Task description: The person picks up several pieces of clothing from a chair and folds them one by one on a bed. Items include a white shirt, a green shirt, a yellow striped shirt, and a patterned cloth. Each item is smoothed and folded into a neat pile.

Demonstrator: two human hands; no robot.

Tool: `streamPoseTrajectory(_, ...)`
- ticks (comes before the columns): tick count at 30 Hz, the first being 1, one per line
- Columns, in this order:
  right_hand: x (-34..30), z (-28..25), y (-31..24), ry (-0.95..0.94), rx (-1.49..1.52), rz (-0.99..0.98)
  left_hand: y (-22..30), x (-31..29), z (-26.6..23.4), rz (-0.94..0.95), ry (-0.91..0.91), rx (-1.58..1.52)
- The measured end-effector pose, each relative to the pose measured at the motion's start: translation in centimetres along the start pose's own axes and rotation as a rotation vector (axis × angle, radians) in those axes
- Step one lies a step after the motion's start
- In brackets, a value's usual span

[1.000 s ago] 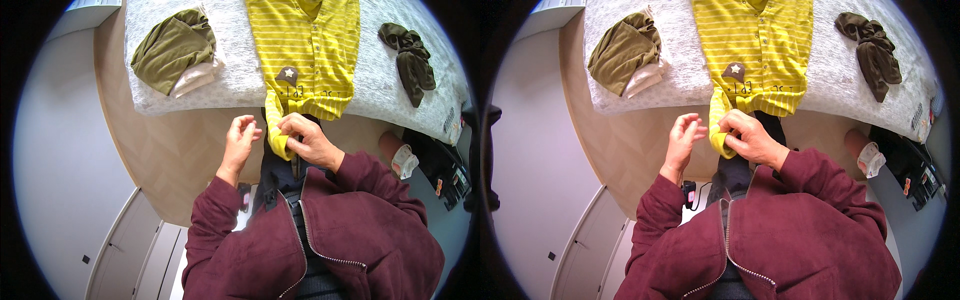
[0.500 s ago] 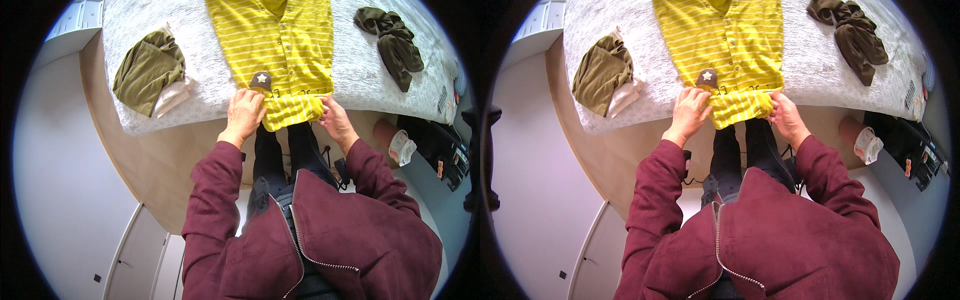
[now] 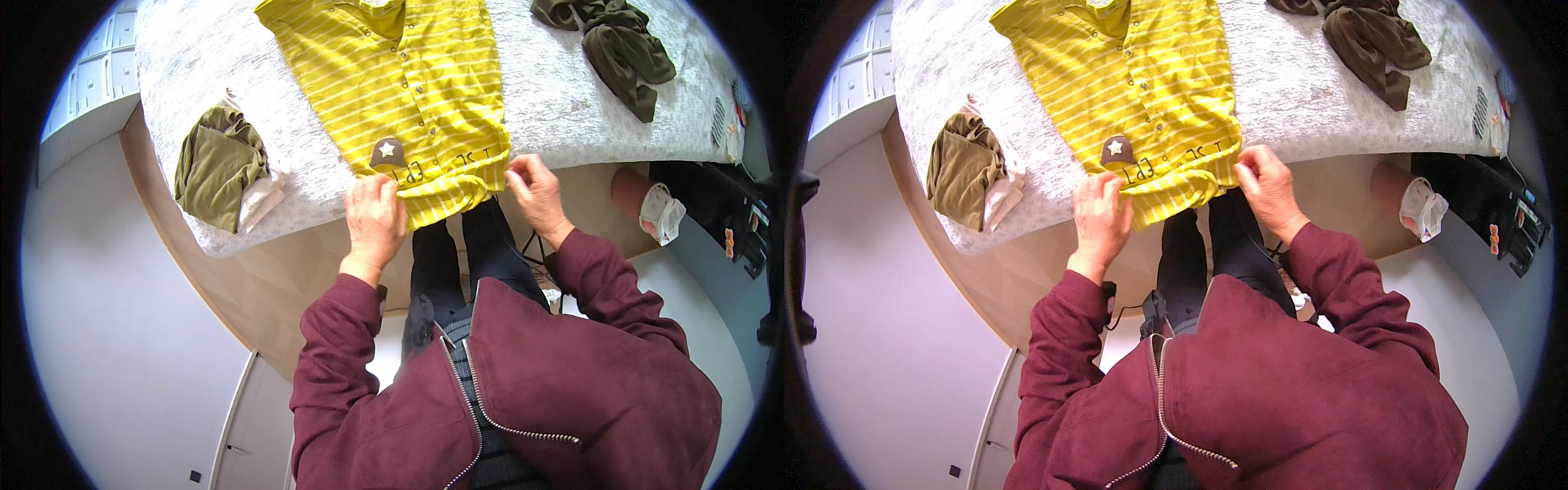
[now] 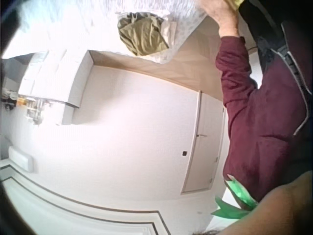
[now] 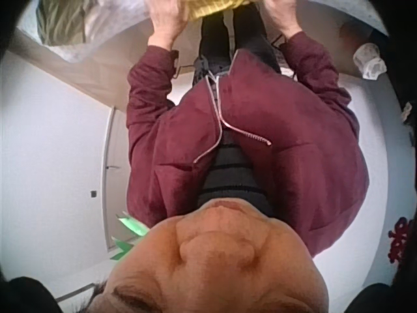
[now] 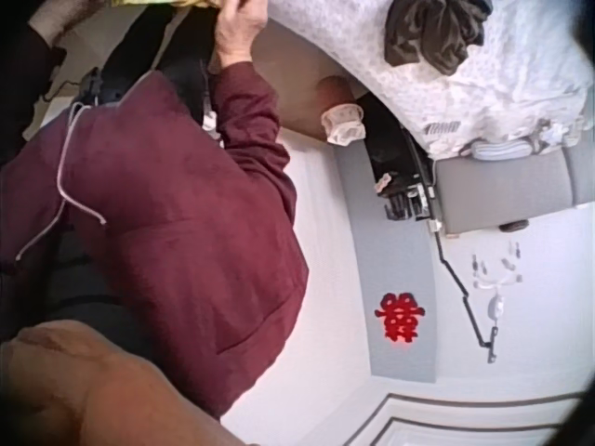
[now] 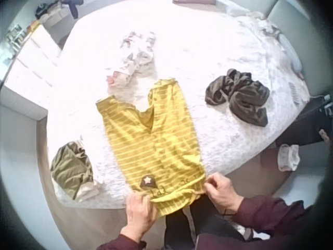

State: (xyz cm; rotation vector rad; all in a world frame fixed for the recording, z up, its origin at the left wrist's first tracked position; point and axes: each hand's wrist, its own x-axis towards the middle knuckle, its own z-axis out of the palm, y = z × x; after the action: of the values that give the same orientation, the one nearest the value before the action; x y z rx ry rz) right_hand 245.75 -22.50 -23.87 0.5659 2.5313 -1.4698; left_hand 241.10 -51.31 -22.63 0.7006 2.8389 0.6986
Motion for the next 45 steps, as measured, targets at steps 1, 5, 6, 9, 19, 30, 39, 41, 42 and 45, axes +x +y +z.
streamPoseTrajectory(1,0.3,-1.1,0.3,0.049,-0.106,-0.031,1.0,0.1,0.2,0.02,0.038,-0.047)
streamPoseTrajectory(5,2.6,-1.4,1.6,0.026,-0.06,0.049,4.0,0.7,1.7,0.063,-0.002,-0.103)
streamPoseTrajectory(6,3.3,-1.0,1.9,0.007,-0.008,0.045,4.5,0.7,2.1,0.067,0.013,-0.106)
streamPoseTrajectory(9,4.9,0.6,2.7,-0.246,0.357,0.166,4.3,0.0,2.6,0.016,-0.01,-0.06)
streamPoseTrajectory(19,4.2,0.9,3.9,0.021,-0.165,0.126,1.8,-1.0,3.2,-0.044,-0.183,-0.01)
streamPoseTrajectory(30,1.3,1.1,-1.4,-0.459,-0.502,-0.928,0.9,-3.3,2.6,0.178,-0.159,-0.001)
streamPoseTrajectory(39,0.4,0.8,1.7,-0.339,-0.507,-0.712,-1.0,-4.7,4.1,0.116,-0.24,0.063)
streamPoseTrajectory(41,-0.4,1.1,1.3,-0.27,-0.404,-0.605,-0.5,-4.8,4.0,0.037,-0.234,-0.052)
streamPoseTrajectory(42,-0.8,1.7,1.1,-0.238,-0.344,-0.511,-0.2,-4.7,4.0,0.022,-0.204,-0.071)
streamPoseTrajectory(45,-1.5,3.7,0.7,-0.407,-0.014,0.243,0.5,-4.2,4.1,-0.04,-0.116,-0.148)
